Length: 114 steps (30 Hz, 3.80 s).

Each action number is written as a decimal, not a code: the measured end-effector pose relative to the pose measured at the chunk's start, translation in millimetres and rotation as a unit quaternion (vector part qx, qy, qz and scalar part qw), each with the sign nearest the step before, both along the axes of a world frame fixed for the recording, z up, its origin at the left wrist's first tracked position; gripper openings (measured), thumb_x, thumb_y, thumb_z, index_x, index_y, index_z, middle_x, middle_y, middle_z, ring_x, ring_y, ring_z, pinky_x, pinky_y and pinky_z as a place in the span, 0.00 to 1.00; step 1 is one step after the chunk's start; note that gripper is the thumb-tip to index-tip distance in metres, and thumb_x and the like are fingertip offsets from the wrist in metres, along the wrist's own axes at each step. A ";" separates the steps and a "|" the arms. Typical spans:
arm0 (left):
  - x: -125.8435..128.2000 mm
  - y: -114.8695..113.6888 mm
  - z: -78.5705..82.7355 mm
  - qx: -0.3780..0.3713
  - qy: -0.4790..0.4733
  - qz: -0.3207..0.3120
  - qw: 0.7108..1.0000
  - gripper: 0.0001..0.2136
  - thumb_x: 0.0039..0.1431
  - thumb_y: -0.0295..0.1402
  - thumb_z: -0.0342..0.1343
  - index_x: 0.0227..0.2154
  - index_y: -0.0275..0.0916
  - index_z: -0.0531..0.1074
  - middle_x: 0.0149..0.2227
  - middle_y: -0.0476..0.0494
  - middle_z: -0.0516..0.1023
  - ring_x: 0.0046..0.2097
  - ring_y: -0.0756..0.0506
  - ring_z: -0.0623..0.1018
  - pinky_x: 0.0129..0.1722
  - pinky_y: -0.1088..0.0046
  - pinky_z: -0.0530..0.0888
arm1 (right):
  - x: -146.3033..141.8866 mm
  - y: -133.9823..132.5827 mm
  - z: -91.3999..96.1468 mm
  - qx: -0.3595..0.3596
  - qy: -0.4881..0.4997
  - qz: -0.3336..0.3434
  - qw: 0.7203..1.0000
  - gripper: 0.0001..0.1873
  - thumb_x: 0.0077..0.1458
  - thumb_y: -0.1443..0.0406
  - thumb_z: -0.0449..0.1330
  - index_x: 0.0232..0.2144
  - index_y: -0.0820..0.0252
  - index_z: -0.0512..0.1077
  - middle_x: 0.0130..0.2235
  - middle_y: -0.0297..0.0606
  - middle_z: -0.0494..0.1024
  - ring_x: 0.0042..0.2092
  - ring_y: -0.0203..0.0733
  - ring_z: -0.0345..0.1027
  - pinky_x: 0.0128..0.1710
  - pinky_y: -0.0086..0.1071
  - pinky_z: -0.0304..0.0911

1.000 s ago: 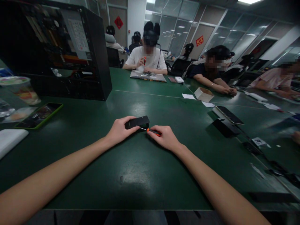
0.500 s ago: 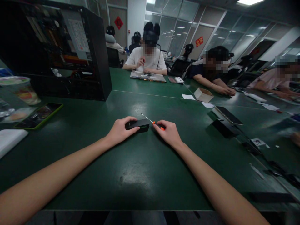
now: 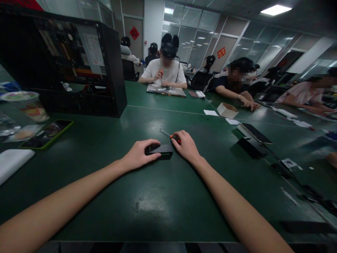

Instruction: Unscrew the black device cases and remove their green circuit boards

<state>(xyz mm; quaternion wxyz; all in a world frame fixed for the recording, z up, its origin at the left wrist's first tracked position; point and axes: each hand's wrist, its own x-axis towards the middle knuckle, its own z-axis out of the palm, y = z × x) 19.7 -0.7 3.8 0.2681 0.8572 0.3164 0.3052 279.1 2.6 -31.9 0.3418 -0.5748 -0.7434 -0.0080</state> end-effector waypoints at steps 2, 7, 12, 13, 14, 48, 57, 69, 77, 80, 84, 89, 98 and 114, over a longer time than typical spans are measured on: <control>0.2 -0.4 -0.1 0.002 0.003 -0.007 1.000 0.18 0.59 0.40 0.63 0.51 0.40 0.76 0.49 0.41 0.83 0.48 0.40 0.82 0.50 0.63 0.78 | 1.9 -2.0 1.8 0.016 0.017 0.020 1.000 0.12 0.64 0.60 0.56 0.43 0.59 0.75 0.44 0.48 0.77 0.46 0.50 0.71 0.49 0.43 0.66; 0.9 -0.1 -1.3 0.009 0.001 0.021 1.000 0.19 0.57 0.42 0.65 0.49 0.39 0.77 0.48 0.41 0.83 0.47 0.39 0.82 0.50 0.62 0.77 | 3.9 -8.1 9.8 0.045 0.051 0.062 0.996 0.12 0.67 0.59 0.53 0.40 0.58 0.75 0.41 0.46 0.79 0.45 0.49 0.72 0.48 0.44 0.66; 1.1 0.3 0.0 0.012 0.021 0.040 0.999 0.16 0.58 0.45 0.63 0.44 0.40 0.79 0.43 0.42 0.84 0.42 0.40 0.82 0.44 0.64 0.78 | -4.4 -19.0 15.4 0.062 0.010 0.181 0.981 0.15 0.66 0.56 0.54 0.46 0.56 0.75 0.45 0.46 0.80 0.49 0.51 0.72 0.53 0.47 0.65; 1.0 0.4 0.4 0.015 0.025 0.038 0.999 0.16 0.58 0.45 0.63 0.44 0.40 0.79 0.42 0.43 0.84 0.42 0.40 0.82 0.44 0.64 0.77 | -7.2 -21.6 16.0 0.064 -0.008 0.211 0.975 0.16 0.66 0.55 0.55 0.48 0.57 0.75 0.46 0.47 0.80 0.49 0.52 0.72 0.53 0.48 0.65; 1.0 0.5 0.7 0.019 0.027 0.036 0.999 0.16 0.59 0.45 0.62 0.44 0.40 0.79 0.42 0.43 0.84 0.41 0.40 0.82 0.43 0.64 0.77 | -10.2 -24.0 16.5 0.065 -0.025 0.234 0.970 0.18 0.66 0.53 0.55 0.49 0.57 0.74 0.47 0.48 0.79 0.50 0.52 0.72 0.54 0.48 0.65; -2.6 2.4 1.0 0.015 0.007 -0.022 1.000 0.15 0.63 0.41 0.61 0.49 0.39 0.76 0.47 0.42 0.82 0.47 0.41 0.81 0.48 0.65 0.74 | -30.1 -32.7 16.8 0.078 0.087 0.283 0.952 0.14 0.60 0.61 0.64 0.47 0.59 0.72 0.45 0.46 0.74 0.47 0.46 0.72 0.48 0.41 0.71; -2.7 -0.6 1.5 0.042 -0.006 -0.018 0.999 0.15 0.63 0.39 0.61 0.49 0.38 0.76 0.47 0.42 0.82 0.48 0.41 0.81 0.49 0.65 0.75 | -28.6 -31.9 14.7 0.086 0.075 0.277 0.954 0.14 0.61 0.60 0.64 0.47 0.59 0.72 0.46 0.46 0.74 0.47 0.46 0.72 0.48 0.40 0.71; -2.9 -1.1 0.2 0.068 -0.006 -0.028 0.997 0.17 0.62 0.37 0.62 0.52 0.38 0.74 0.49 0.41 0.81 0.49 0.41 0.81 0.50 0.65 0.76 | -28.1 -32.1 15.4 0.085 0.066 0.270 0.957 0.13 0.62 0.59 0.64 0.46 0.59 0.72 0.46 0.48 0.75 0.47 0.46 0.73 0.48 0.40 0.72; -2.3 -0.6 -1.3 0.073 -0.012 -0.021 0.997 0.15 0.63 0.37 0.62 0.51 0.39 0.74 0.49 0.42 0.81 0.49 0.41 0.81 0.50 0.64 0.76 | -26.4 -30.5 14.4 0.083 0.046 0.266 0.959 0.14 0.63 0.60 0.62 0.49 0.58 0.71 0.46 0.46 0.78 0.48 0.46 0.74 0.49 0.41 0.72; -2.6 -0.3 -2.6 0.079 -0.014 -0.029 0.996 0.15 0.63 0.37 0.62 0.51 0.39 0.74 0.49 0.42 0.81 0.49 0.41 0.81 0.50 0.65 0.76 | -25.7 -30.4 13.7 0.092 0.039 0.268 0.958 0.14 0.63 0.61 0.62 0.50 0.58 0.71 0.47 0.46 0.78 0.49 0.47 0.74 0.50 0.41 0.72; -3.3 -1.1 -2.5 0.086 -0.014 -0.035 0.996 0.15 0.63 0.37 0.62 0.51 0.39 0.73 0.49 0.42 0.81 0.49 0.42 0.80 0.51 0.65 0.75 | -25.0 -31.3 14.4 0.095 0.030 0.272 0.957 0.16 0.62 0.60 0.62 0.50 0.58 0.71 0.46 0.46 0.78 0.49 0.47 0.74 0.51 0.42 0.72; -2.9 -2.9 0.4 0.090 -0.022 -0.035 0.995 0.15 0.63 0.37 0.62 0.50 0.39 0.74 0.48 0.41 0.81 0.49 0.41 0.80 0.52 0.64 0.76 | -25.3 -32.7 16.3 0.093 0.032 0.274 0.957 0.17 0.62 0.60 0.62 0.51 0.58 0.71 0.47 0.47 0.78 0.49 0.48 0.74 0.51 0.42 0.72; -2.7 -2.5 0.0 0.088 -0.016 -0.036 0.995 0.15 0.63 0.37 0.62 0.50 0.39 0.74 0.48 0.41 0.81 0.49 0.41 0.80 0.52 0.64 0.75 | -24.9 -32.5 16.1 0.096 0.025 0.277 0.956 0.16 0.61 0.61 0.63 0.50 0.59 0.72 0.46 0.48 0.78 0.49 0.48 0.74 0.50 0.42 0.72; -1.4 -3.4 1.9 0.079 -0.016 -0.035 0.996 0.16 0.61 0.37 0.63 0.50 0.39 0.75 0.49 0.39 0.81 0.50 0.40 0.81 0.52 0.62 0.76 | -22.2 -31.9 17.4 0.134 -0.013 0.285 0.949 0.16 0.61 0.61 0.62 0.50 0.59 0.73 0.46 0.49 0.80 0.48 0.49 0.76 0.49 0.42 0.74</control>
